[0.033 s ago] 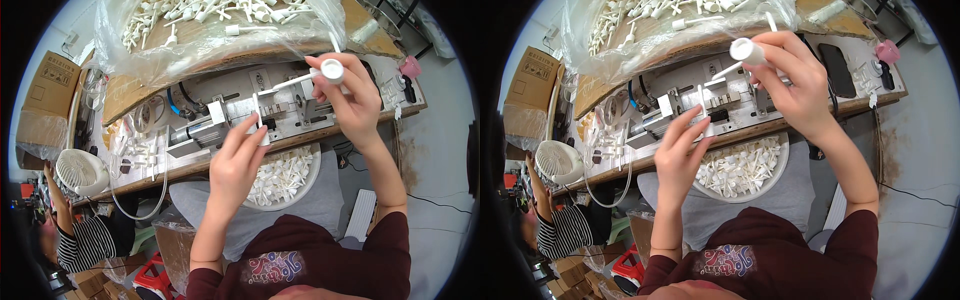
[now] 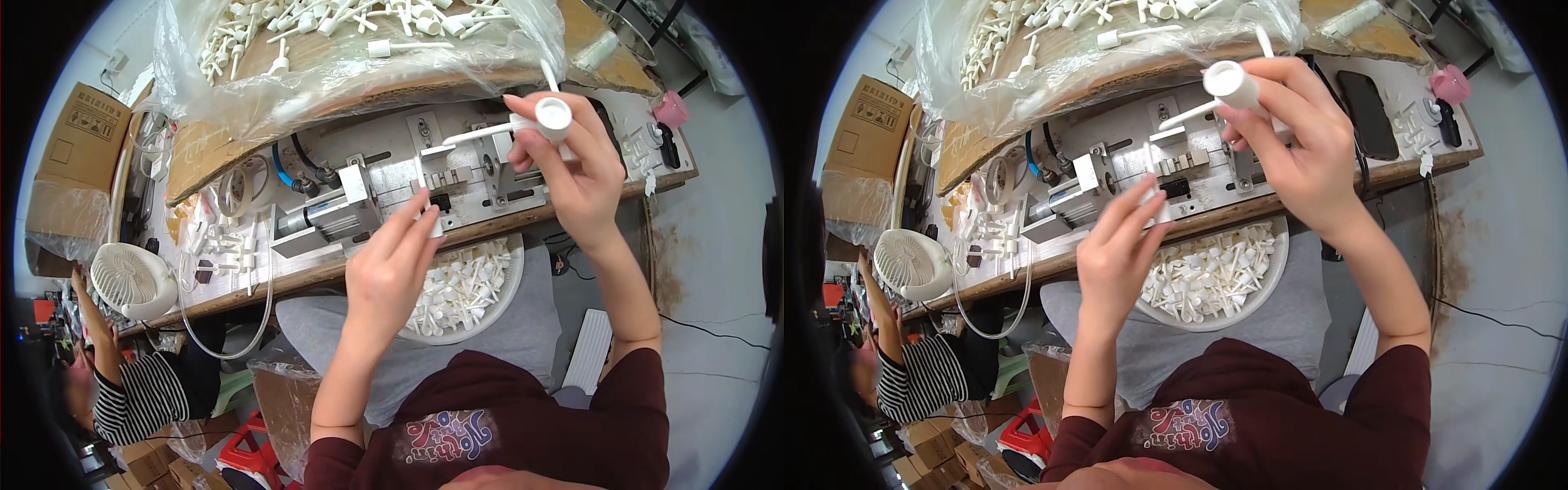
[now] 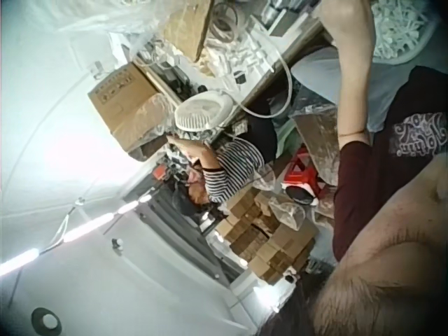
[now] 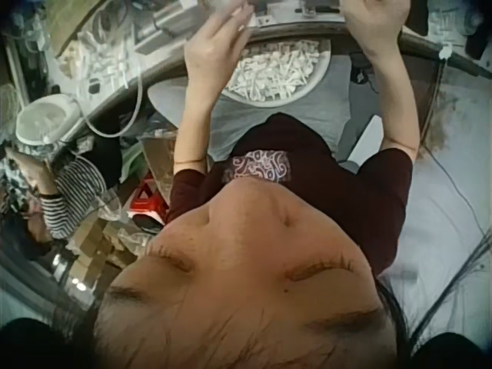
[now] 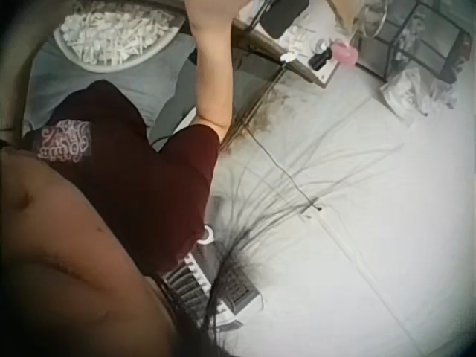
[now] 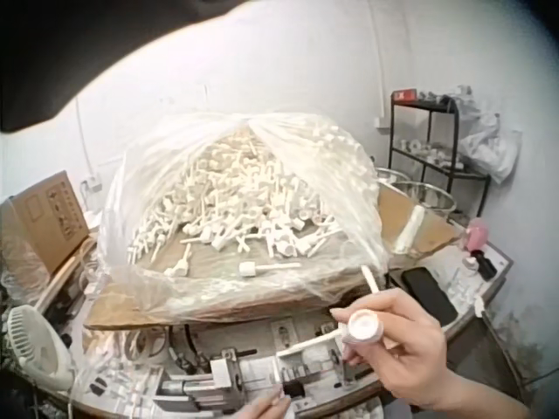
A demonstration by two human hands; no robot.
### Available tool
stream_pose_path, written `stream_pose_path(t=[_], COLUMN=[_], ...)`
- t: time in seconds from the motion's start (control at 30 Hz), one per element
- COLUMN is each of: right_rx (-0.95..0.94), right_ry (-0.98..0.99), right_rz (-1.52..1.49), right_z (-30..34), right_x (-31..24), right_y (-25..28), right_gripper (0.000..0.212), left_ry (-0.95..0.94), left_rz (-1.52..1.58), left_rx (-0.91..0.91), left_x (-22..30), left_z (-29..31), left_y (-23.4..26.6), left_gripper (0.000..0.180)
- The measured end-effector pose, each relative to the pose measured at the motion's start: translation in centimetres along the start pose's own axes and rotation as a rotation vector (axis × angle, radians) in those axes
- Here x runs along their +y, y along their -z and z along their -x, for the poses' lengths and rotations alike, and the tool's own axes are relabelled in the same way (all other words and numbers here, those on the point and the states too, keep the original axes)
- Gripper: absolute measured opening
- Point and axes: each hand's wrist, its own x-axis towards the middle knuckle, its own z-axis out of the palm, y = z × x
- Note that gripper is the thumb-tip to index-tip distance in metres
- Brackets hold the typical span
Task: The recorder is assembling small plastic sprayer components using a pneumatic assembly machine.
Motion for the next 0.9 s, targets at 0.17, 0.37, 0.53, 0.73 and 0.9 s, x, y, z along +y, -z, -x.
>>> stream_pose_path(t=[0.17,0.37,0.53,0.73,0.9], right_rx=[0.096,0.21,0.293,0.274,0.062], right_ry=[-0.117,-0.202,-0.232,-0.368,-0.424], right_rz=[-0.116,-0.093,-0.086,-0.138,-0.253], right_z=[2.5,4.4,5.6,8.0,8.9], right_x=[-0.6,-0.8,-0.4,-1.0,-1.7], right_y=[-0.8,-0.9,-1.4,-3.7,-4.7], right_gripper=[0.021,0.022,0.023,0.022,0.024], left_ry=[-0.079,-0.029,-0.004,-0.044,-0.104], left_rz=[-0.346,-0.325,-0.307,-0.022,0.075], left_rx=[-0.074,-0.065,-0.067,0.135,0.227], left_x=[-0.2,-0.4,-0.3,1.9,1.7], left_z=[0.6,-0.2,-0.1,0.1,0.4], left_y=[-1.9,-2.0,-2.0,-2.7,-2.3], left_gripper=[0.028,0.027,0.03,0.036,0.037])
